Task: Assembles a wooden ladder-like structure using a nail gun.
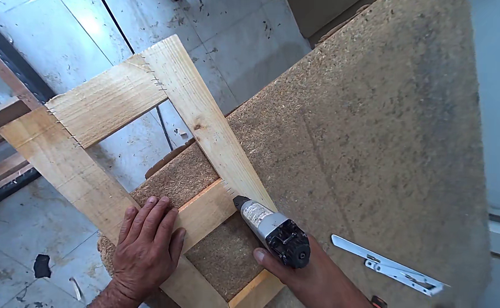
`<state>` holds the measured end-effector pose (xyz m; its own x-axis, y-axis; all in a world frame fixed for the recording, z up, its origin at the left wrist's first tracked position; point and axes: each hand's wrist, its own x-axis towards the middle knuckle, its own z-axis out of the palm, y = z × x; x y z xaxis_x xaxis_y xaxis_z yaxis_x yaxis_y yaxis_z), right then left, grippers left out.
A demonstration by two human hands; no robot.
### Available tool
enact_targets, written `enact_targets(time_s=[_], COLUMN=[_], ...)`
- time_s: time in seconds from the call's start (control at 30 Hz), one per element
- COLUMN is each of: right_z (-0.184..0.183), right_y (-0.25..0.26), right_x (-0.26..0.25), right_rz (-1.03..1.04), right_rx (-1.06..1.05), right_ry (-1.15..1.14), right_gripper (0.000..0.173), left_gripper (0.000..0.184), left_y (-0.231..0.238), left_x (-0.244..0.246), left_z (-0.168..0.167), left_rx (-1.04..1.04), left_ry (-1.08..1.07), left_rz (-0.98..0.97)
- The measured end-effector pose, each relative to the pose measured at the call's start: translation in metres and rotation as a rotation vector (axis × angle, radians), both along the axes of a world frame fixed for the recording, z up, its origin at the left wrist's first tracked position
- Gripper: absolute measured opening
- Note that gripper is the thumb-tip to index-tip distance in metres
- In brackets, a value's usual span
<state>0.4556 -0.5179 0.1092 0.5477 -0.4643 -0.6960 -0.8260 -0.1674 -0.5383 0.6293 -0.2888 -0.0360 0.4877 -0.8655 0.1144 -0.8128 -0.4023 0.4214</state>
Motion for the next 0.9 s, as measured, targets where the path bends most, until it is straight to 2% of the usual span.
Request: enact_targets(time_s=[0.2, 0.53, 0.63, 0.7, 0.8, 0.9], right_z=[-0.001, 0.000, 0.001, 0.006, 0.017, 0.027], right_y=[0.004, 0.011, 0.011, 0.015, 0.024, 0.034], right_x=[-0.014, -0.017, -0.026, -0.047, -0.103, -0.165], right_rz=[-0.022, -0.013, -0.039, -0.078, -0.230, -0.279], right_rx=[0.008, -0.037, -0.017, -0.022, 0.005, 0.026], right_ry=[0.005, 0.013, 0.019, 0.018, -0.005, 0.012], right_gripper=[0.050, 0.046, 0.053, 0.057, 0.045, 0.042], left_gripper=[0.045, 0.044, 0.044, 0.044, 0.049, 0.053], left_y=[0.002, 0.001, 0.002, 0.002, 0.004, 0.005], left_x=[0.000, 0.000, -0.001, -0.001, 0.002, 0.003], left_z=[-0.001, -0.001, -0.002, -0.002, -0.002, -0.001], left_rx=[-0.005, -0.019, -0.023, -0.028, -0.015, -0.004], left_ry=[0.002, -0.007, -0.001, 0.012, 0.029, 0.058], left_rz=[0.000, -0.003, -0.002, -0.004, -0.030, -0.061])
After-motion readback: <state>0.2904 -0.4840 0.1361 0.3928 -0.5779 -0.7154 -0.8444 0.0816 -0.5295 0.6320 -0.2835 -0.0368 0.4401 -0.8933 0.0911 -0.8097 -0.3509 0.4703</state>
